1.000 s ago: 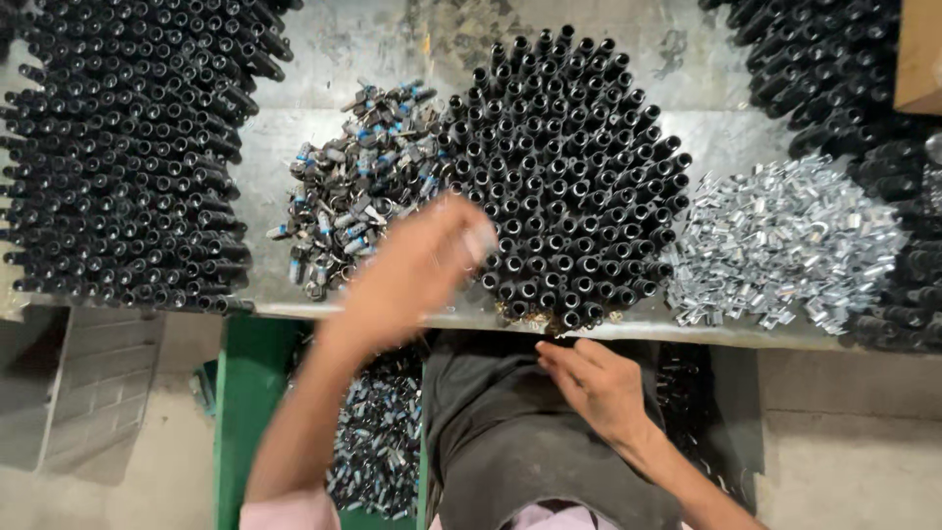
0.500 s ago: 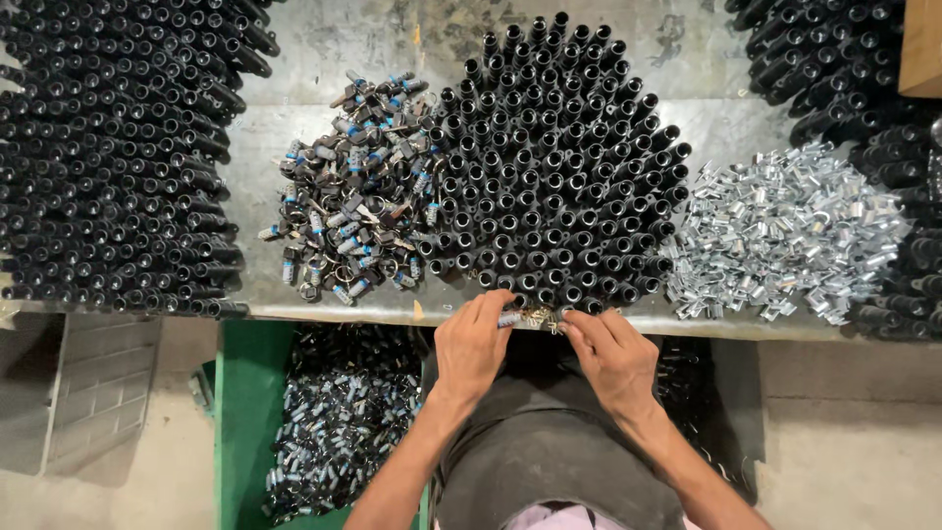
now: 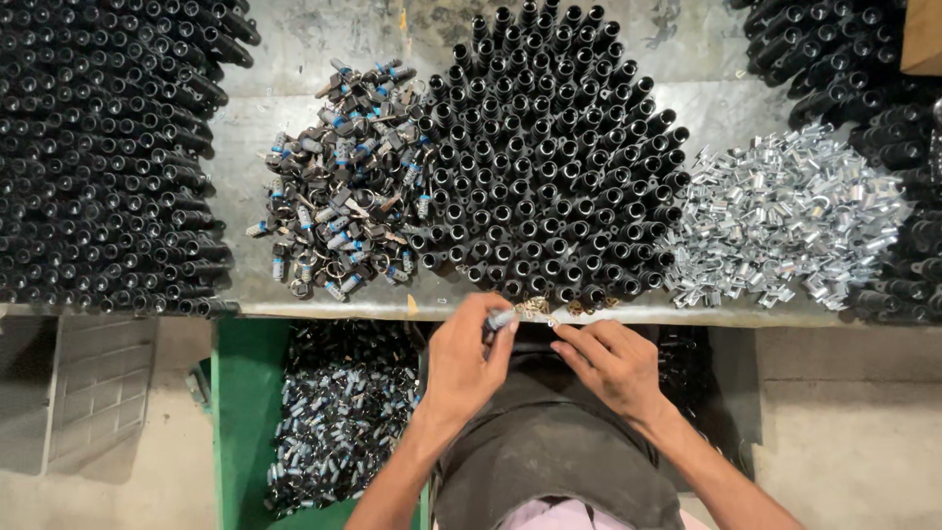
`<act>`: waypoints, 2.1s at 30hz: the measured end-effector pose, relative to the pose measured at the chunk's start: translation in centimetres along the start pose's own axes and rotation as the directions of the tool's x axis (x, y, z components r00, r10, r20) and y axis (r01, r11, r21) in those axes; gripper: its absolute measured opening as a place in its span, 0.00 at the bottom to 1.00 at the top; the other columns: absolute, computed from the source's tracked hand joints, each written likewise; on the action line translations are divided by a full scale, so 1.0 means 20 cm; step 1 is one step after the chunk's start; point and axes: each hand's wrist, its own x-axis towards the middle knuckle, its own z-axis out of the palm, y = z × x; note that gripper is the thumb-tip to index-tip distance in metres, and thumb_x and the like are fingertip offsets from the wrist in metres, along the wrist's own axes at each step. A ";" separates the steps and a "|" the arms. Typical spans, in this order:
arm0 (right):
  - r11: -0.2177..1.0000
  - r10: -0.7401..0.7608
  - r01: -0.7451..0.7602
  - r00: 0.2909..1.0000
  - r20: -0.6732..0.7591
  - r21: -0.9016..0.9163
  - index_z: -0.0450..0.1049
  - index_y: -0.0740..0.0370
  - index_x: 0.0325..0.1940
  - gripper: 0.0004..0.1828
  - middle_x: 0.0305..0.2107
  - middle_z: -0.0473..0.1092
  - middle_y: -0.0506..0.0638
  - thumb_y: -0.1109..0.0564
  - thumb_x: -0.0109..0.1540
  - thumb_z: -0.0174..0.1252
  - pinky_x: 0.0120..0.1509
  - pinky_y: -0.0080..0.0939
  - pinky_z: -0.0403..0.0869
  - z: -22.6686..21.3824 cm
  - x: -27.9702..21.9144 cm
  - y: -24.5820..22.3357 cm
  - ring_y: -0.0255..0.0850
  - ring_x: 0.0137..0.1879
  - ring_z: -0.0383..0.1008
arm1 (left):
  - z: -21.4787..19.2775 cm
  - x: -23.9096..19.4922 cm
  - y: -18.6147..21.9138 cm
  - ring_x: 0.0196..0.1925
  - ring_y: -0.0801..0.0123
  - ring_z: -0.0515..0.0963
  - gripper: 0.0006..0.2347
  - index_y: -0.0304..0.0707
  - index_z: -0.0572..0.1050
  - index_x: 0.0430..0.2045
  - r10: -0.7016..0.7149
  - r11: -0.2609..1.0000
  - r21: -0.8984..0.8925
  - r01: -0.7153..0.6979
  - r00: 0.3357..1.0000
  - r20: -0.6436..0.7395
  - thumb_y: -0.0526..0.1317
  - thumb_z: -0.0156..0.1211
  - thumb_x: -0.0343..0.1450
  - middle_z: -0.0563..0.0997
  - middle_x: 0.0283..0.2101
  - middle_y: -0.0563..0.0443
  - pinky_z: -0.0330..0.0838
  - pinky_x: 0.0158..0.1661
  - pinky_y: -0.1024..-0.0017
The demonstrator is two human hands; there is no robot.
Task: The person assembles lock cylinders by inserting small metal components into black cylindrical housings. They pick up a housing, insert a metal piece, and place the assembled unit into a green bin. The process is repeated continuously with multiple components and housings on the table.
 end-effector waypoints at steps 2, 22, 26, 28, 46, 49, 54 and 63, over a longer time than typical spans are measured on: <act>1.000 0.021 -0.021 1.000 -0.001 -0.008 0.82 0.55 0.44 0.16 0.27 0.72 0.45 0.55 0.53 0.72 0.33 0.41 0.71 0.03 -0.01 0.00 0.41 0.30 0.72 | 0.01 -0.03 0.01 0.34 0.58 0.83 0.10 0.40 0.76 0.42 0.153 0.987 0.040 -0.155 0.987 0.056 0.33 0.63 0.68 0.82 0.38 0.48 0.77 0.35 0.65; 0.992 0.126 -0.125 0.991 -0.044 0.013 0.82 0.55 0.40 0.10 0.27 0.71 0.45 0.58 0.55 0.72 0.31 0.40 0.70 0.07 -0.01 0.06 0.40 0.29 0.72 | 0.15 -0.01 0.03 0.39 0.50 0.81 0.16 0.41 0.76 0.50 0.260 0.931 0.209 -0.298 0.947 0.190 0.33 0.63 0.67 0.79 0.39 0.46 0.74 0.35 0.57; 0.991 0.133 -0.133 0.990 -0.052 0.014 0.81 0.56 0.39 0.10 0.27 0.71 0.45 0.58 0.54 0.73 0.33 0.41 0.70 0.06 -0.02 0.08 0.41 0.30 0.73 | 0.12 -0.01 0.06 0.38 0.53 0.82 0.14 0.37 0.73 0.49 0.272 0.960 0.024 -0.277 0.954 0.124 0.34 0.62 0.70 0.80 0.41 0.44 0.76 0.36 0.63; 0.994 0.104 -0.105 0.993 -0.063 -0.015 0.81 0.56 0.38 0.13 0.26 0.70 0.46 0.55 0.52 0.74 0.31 0.42 0.70 0.07 -0.02 0.07 0.42 0.28 0.72 | 0.09 -0.02 0.05 0.34 0.57 0.80 0.12 0.35 0.72 0.49 0.158 0.984 -0.099 -0.145 0.978 0.134 0.35 0.58 0.72 0.79 0.37 0.44 0.75 0.35 0.67; 0.999 0.041 -0.041 0.999 -0.020 -0.015 0.82 0.56 0.40 0.13 0.27 0.72 0.46 0.63 0.52 0.71 0.33 0.42 0.71 0.08 -0.01 0.08 0.42 0.30 0.74 | 0.19 -0.01 -0.15 0.33 0.78 0.75 0.09 0.29 0.72 0.49 -0.083 0.614 -0.729 0.303 0.943 0.323 0.35 0.54 0.77 0.78 0.33 0.52 0.73 0.37 0.77; 0.997 0.074 -0.073 0.997 -0.027 0.034 0.80 0.57 0.38 0.11 0.29 0.72 0.48 0.62 0.53 0.72 0.35 0.42 0.72 0.07 -0.02 0.09 0.43 0.32 0.74 | 0.19 -0.01 -0.14 0.31 0.78 0.74 0.10 0.31 0.72 0.49 -0.107 0.587 -0.737 0.336 0.934 0.341 0.36 0.55 0.76 0.78 0.32 0.52 0.72 0.34 0.78; 0.987 0.086 -0.075 0.994 -0.071 0.139 0.74 0.59 0.41 0.11 0.36 0.74 0.48 0.64 0.57 0.67 0.45 0.44 0.75 0.06 -0.03 0.07 0.46 0.42 0.76 | 0.21 -0.02 -0.14 0.29 0.79 0.73 0.11 0.32 0.74 0.49 -0.141 0.507 -0.754 0.417 0.904 0.405 0.38 0.56 0.76 0.78 0.32 0.53 0.70 0.32 0.79; 0.993 0.102 -0.100 0.994 0.028 -0.055 0.81 0.53 0.39 0.12 0.28 0.71 0.46 0.61 0.53 0.70 0.36 0.43 0.72 0.08 0.00 0.05 0.44 0.33 0.73 | 0.19 -0.02 -0.16 0.29 0.81 0.71 0.11 0.32 0.75 0.49 -0.166 0.535 -0.743 0.402 0.913 0.373 0.38 0.55 0.76 0.77 0.32 0.55 0.69 0.32 0.80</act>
